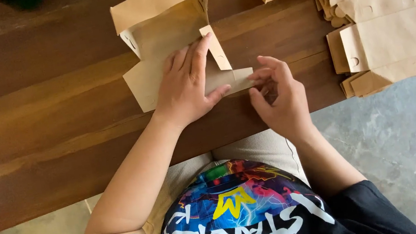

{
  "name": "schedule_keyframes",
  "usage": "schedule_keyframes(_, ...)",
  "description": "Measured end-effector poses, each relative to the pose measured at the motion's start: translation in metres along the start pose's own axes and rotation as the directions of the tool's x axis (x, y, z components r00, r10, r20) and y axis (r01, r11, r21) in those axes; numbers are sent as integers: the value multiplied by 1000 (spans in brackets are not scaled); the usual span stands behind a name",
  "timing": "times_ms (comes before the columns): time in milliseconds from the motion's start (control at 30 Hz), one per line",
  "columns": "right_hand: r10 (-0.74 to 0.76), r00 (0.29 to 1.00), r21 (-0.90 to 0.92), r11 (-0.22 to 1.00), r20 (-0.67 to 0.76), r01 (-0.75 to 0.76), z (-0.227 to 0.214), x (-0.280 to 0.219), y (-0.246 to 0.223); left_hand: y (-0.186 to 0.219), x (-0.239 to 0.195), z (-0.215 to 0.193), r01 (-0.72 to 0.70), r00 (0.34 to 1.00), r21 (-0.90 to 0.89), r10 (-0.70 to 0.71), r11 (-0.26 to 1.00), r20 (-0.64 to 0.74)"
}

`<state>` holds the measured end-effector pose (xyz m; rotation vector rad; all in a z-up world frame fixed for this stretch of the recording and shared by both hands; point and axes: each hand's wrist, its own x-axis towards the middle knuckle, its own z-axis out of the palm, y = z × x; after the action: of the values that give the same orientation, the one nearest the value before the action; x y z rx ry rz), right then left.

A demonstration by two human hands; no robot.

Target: The person assembles a flat cardboard box by folding its sides and securing the tabs. They repeat the process with another box, folding and pressing the flaps to form the container.

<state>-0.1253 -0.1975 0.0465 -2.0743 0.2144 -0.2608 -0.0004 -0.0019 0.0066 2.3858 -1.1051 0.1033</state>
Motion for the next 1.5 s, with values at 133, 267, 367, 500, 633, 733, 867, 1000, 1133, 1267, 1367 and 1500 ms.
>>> schedule_keyframes(133, -229, 971, -350, 906, 64, 237, -5, 8, -3, 1, -1, -1, 3, 1000, -10, -3, 1000, 3)
schedule_keyframes(267, -218, 925, -452, 822, 311, 346, -10, 25, 5, -2, -2, 2, -18, 1000, -20, 18, 1000, -12)
schedule_keyframes(367, -199, 916, -406, 849, 347, 338, -11, 37, 7, -2, -2, 0, -17, 1000, -45, 17, 999, 4)
schedule_keyframes(500, -241, 929, -395, 853, 281, 341, -8, 43, 6, 0, -1, -4, 5, 999, -59, -2, 998, 49)
schedule_keyframes(633, -234, 912, -412, 834, 337, 367, -12, 36, -6, -5, -3, 2, -4, 999, -61, 6, 998, 35)
schedule_keyframes(733, -259, 895, -419, 813, 362, 405, -13, 37, -7, -5, -1, 1, -21, 1000, -67, 21, 998, 7)
schedule_keyframes(867, -294, 887, -429, 792, 356, 435, -12, 42, -3, -2, 1, -4, -5, 1000, -99, 7, 995, 20)
schedule_keyframes(1000, -299, 906, -390, 828, 300, 402, -10, 41, -2, -3, 1, 0, -3, 1000, -110, 5, 994, 20)
schedule_keyframes(1133, -227, 946, -368, 880, 230, 300, -10, 32, -2, -3, 1, -1, 7, 999, -113, -2, 994, 39)
schedule_keyframes(1267, -205, 973, -177, 959, 105, 222, 1, 16, -1, -4, 2, 2, 9, 1000, -109, -8, 994, 12)
schedule_keyframes(1367, -216, 976, -139, 967, -10, 213, 16, 1, 0, -7, 1, 7, 9, 1000, -102, -9, 995, -2)
schedule_keyframes(1500, -299, 949, -172, 945, -104, 279, 35, -11, 3, -6, 0, 4, 12, 1000, -105, -13, 994, -2)
